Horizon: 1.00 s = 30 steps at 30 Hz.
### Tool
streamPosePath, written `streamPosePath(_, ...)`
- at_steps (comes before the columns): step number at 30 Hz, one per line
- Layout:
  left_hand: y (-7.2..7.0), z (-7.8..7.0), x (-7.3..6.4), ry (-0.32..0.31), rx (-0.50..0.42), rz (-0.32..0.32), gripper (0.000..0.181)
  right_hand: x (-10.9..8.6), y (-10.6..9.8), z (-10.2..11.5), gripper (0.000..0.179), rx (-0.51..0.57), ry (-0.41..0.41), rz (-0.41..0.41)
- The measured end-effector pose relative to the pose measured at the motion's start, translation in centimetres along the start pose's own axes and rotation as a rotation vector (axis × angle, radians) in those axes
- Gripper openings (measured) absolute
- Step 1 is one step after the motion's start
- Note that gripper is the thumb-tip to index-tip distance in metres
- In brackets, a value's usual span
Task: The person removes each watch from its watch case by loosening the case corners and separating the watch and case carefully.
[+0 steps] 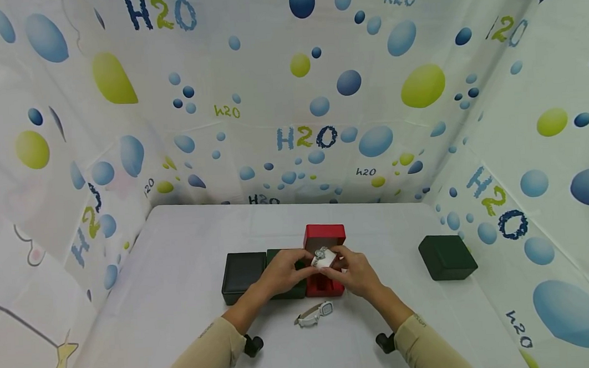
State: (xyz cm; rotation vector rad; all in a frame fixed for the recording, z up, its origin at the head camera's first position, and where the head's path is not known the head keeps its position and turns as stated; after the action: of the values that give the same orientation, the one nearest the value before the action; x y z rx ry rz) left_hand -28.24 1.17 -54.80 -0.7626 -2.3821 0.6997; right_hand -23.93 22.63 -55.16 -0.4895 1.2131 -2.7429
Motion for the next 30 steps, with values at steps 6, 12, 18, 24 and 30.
streamPosePath(6, -0.11, 0.04, 0.06, 0.007, -0.01, 0.003, 0.018, 0.15, 0.2, -0.09, 0.049, -0.006, 0.023, -0.013)
streamPosePath(12, -0.26, 0.0, 0.04, 0.011, -0.01, 0.009, 0.015, 0.2, 0.21, -0.07, 0.048, -0.006, 0.035, -0.016)
streamPosePath(18, -0.32, -0.04, 0.09, 0.01, -0.028, 0.016, 0.016, 0.19, 0.19, -0.14, 0.05, -0.009, 0.063, -0.008)
streamPosePath(24, -0.3, -0.06, 0.09, 0.021, -0.042, 0.018, 0.017, 0.19, 0.07, -0.12, 0.05, -0.005, 0.083, 0.001)
streamPosePath(30, -0.24, 0.03, 0.05, 0.023, -0.039, 0.013, 0.019, 0.14, -0.23, -0.04, 0.051, -0.041, 0.072, -0.019)
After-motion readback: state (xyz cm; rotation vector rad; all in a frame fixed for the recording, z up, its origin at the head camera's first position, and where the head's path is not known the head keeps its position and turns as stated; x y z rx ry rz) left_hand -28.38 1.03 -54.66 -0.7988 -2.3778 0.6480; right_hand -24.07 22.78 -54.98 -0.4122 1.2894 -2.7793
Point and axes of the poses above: each hand's wrist, its own x-axis towards the middle knuckle, its own y-axis out of the palm, z = x × y, the point moved 3 cm from there along x, towards the middle knuckle, and after that the axes turned 3 degrees about -x, right-handed, at the moved point
